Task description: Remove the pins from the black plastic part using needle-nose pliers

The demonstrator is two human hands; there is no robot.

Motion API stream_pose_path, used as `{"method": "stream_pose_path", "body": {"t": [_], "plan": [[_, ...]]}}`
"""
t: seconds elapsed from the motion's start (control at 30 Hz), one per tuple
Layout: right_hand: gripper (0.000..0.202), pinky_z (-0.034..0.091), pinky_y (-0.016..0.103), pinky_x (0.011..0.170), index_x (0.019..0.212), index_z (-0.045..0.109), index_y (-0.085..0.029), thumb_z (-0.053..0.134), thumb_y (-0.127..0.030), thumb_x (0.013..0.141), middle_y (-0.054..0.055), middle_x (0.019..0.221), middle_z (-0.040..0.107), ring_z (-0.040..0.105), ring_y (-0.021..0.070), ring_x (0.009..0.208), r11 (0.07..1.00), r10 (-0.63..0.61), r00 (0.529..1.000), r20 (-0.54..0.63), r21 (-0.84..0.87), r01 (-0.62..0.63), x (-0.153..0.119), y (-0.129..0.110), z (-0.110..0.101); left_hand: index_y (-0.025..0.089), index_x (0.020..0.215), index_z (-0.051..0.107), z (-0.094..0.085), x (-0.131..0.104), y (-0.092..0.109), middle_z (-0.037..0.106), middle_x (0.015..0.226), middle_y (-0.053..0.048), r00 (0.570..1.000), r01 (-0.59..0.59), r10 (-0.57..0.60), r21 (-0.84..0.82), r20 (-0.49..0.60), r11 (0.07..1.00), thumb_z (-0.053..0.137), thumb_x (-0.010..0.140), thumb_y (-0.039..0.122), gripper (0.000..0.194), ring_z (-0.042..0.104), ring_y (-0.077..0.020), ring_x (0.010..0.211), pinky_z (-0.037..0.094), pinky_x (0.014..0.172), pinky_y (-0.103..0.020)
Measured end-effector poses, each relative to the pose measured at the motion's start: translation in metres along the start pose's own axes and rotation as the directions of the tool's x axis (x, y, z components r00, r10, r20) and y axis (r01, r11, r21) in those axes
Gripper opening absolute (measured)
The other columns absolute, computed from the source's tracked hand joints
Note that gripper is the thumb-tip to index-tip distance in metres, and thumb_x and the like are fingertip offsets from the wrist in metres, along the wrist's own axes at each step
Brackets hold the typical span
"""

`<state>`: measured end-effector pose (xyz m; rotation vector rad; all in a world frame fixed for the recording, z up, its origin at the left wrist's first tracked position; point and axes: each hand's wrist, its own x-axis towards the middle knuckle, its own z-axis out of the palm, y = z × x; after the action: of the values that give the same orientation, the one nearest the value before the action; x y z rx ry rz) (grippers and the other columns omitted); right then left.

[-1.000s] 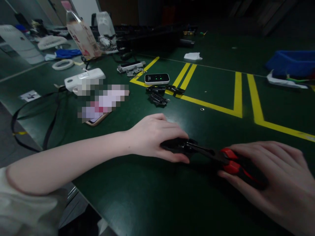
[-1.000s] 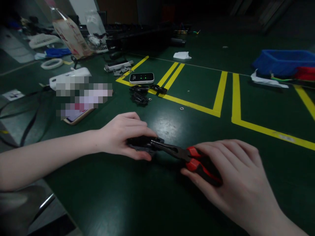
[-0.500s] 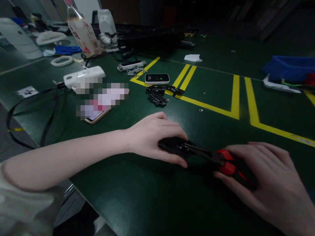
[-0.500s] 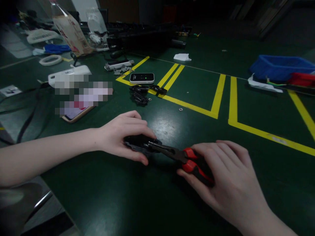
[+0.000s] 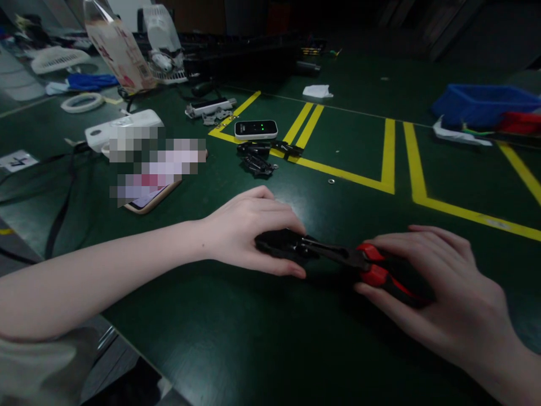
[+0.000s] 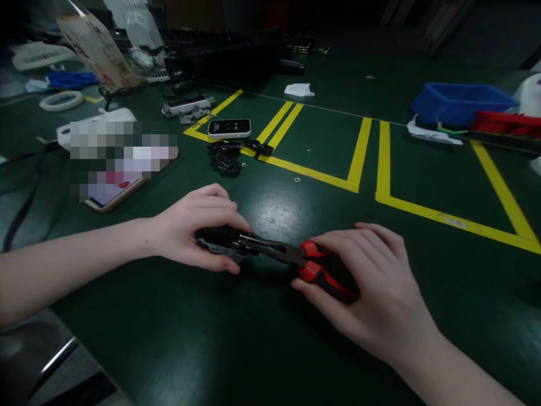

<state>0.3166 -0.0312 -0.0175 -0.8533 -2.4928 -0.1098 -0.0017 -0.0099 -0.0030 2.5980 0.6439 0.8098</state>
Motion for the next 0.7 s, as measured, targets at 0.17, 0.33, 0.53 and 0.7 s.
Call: {"method": "stream_pose_path", "body": {"t": [0.17,0.33,0.53,0.7], "plan": [[0.034,0.053,0.056,0.088,0.123,0.057,-0.025,0.058,-0.05,0.101,0.009,0.099,0.075,0.072,0.032,0.09,1.0,-0.001,1.0,-0.003,0.004,0.001,0.0014,-0.0005,-0.0005,0.016,0.106,0.072,-0.002,-0.0001,-0.0003,0.079,0.094,-0.002,1.0,0.007,-0.007,0.021,0.002,1.0,0.077,0.093,0.052,0.039,0.07,-0.0167,0.083,0.043,0.087,-0.034],[0.033,0.053,0.053,0.087,0.121,0.056,-0.024,0.056,-0.051,0.102,0.009,0.097,0.074,0.072,0.0298,0.089,1.0,-0.019,1.0,0.004,-0.007,0.019,0.0027,-0.001,-0.0005,0.015,0.106,0.072,-0.0014,-0.0004,-0.0004,0.079,0.095,-0.003,1.0,-0.001,0.001,0.035,0.004,0.999,0.076,0.093,0.053,0.04,0.069,-0.0173,0.085,0.043,0.09,-0.034],[0.035,0.051,0.053,0.087,0.12,0.058,-0.017,0.061,-0.046,0.1,0.013,0.097,0.073,0.071,0.0312,0.089,0.997,-0.053,0.999,0.003,-0.054,0.053,0.002,-0.0028,-0.0015,0.016,0.11,0.071,-0.0005,-0.0006,-0.0025,0.079,0.098,-0.003,1.0,0.008,-0.008,0.049,0.018,0.999,0.076,0.093,0.053,0.041,0.07,-0.018,0.089,0.044,0.093,-0.032],[0.034,0.048,0.056,0.09,0.118,0.06,-0.013,0.061,-0.042,0.1,0.019,0.1,0.075,0.072,0.0359,0.093,0.988,-0.058,0.998,-0.009,-0.147,0.056,0.0014,-0.0056,-0.0006,0.016,0.12,0.069,-0.0014,-0.0015,-0.0059,0.079,0.107,-0.004,0.997,0.005,-0.009,0.053,0.076,0.999,0.074,0.096,0.052,0.043,0.07,-0.0189,0.097,0.043,0.097,-0.032]]}}
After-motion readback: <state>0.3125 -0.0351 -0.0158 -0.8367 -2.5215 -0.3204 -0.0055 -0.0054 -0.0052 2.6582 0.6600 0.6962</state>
